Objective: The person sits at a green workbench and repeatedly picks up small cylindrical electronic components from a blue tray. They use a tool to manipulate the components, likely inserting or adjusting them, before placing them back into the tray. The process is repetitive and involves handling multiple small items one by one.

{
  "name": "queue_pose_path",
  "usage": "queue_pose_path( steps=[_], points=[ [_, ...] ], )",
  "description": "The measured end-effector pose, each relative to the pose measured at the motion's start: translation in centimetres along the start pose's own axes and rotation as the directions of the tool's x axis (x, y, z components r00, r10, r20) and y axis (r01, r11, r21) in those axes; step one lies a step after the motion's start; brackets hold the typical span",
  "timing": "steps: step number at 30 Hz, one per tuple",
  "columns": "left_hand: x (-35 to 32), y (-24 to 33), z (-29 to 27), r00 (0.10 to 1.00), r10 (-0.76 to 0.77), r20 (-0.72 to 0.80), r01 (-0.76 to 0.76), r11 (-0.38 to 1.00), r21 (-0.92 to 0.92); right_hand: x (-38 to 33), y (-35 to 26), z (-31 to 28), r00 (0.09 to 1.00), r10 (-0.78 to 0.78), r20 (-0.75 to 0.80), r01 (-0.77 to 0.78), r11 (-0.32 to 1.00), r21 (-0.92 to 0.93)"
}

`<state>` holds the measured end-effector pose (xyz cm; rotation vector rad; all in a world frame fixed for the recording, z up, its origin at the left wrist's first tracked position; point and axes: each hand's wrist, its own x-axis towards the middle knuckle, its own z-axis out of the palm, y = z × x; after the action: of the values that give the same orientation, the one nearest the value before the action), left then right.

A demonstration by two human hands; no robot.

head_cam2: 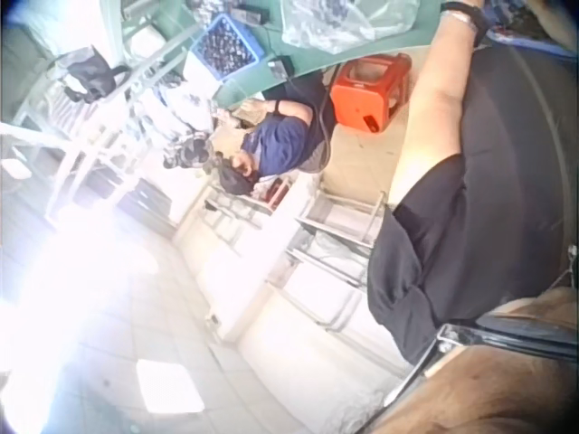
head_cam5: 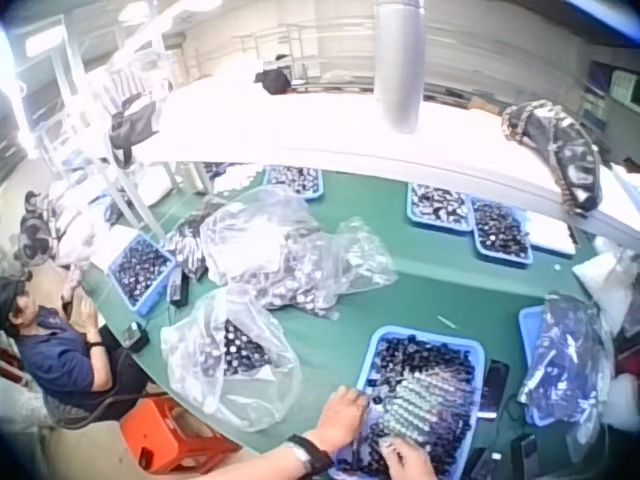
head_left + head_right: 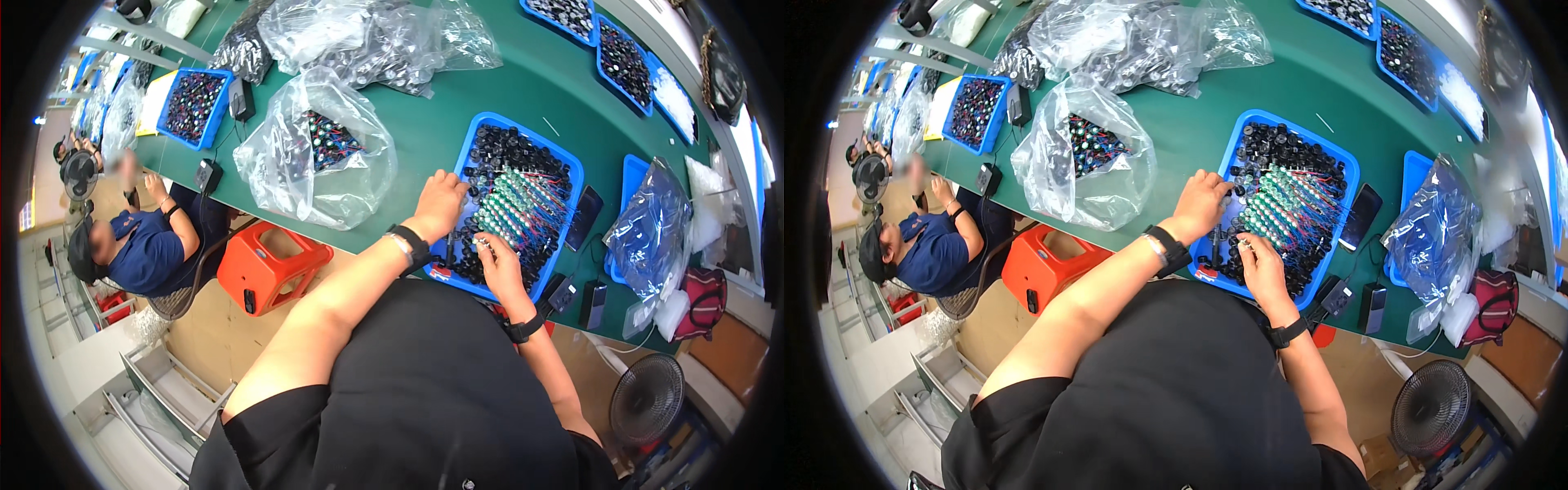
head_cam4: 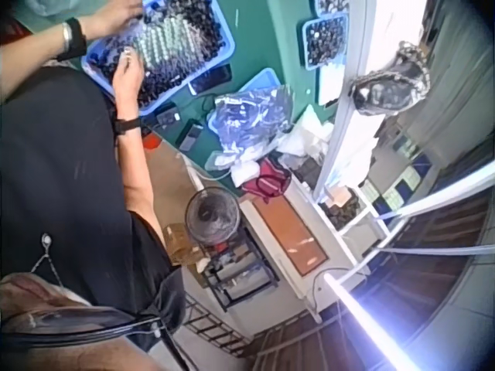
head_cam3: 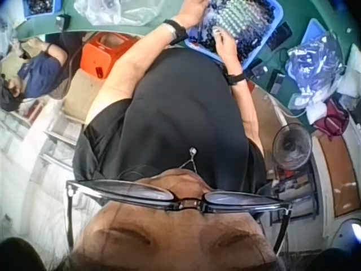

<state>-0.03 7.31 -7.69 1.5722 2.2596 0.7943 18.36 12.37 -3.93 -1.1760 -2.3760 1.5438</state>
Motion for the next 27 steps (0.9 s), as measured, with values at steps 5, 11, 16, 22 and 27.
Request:
queue_pose_path(
  steps=[5, 11, 16, 22, 27],
  points=[
    [0.6, -0.5, 2.4, 0.990, 0.067, 0.127, -0.100, 0.955, 0.278, -0.4, 0.7, -0.4, 0.994, 0.099, 0.044, -0.104, 0.982, 0.154],
    [0.4, -0.4, 2.3, 0.975, 0.139, 0.173, -0.204, 0.868, 0.452, 0.4, 1.5, -0.6, 0.996, 0.093, 0.010, -0.092, 0.958, 0.272],
    [0.4, -0.3, 2.8, 0.971, 0.108, 0.214, -0.187, 0.900, 0.393, 1.4, 1.9, -0.7, 0.998, 0.027, -0.060, -0.008, 0.956, 0.293],
    [0.0, -0.4, 2.5, 0.990, 0.036, 0.138, -0.079, 0.945, 0.317, 1.4, 1.5, -1.0, 0.999, 0.029, -0.018, -0.021, 0.938, 0.346],
    [-0.2, 2.2, -1.0, 0.928, -0.272, 0.253, 0.363, 0.808, -0.464, 2.0, 0.0, -3.1, 0.989, 0.072, 0.132, -0.143, 0.729, 0.669]
  ],
)
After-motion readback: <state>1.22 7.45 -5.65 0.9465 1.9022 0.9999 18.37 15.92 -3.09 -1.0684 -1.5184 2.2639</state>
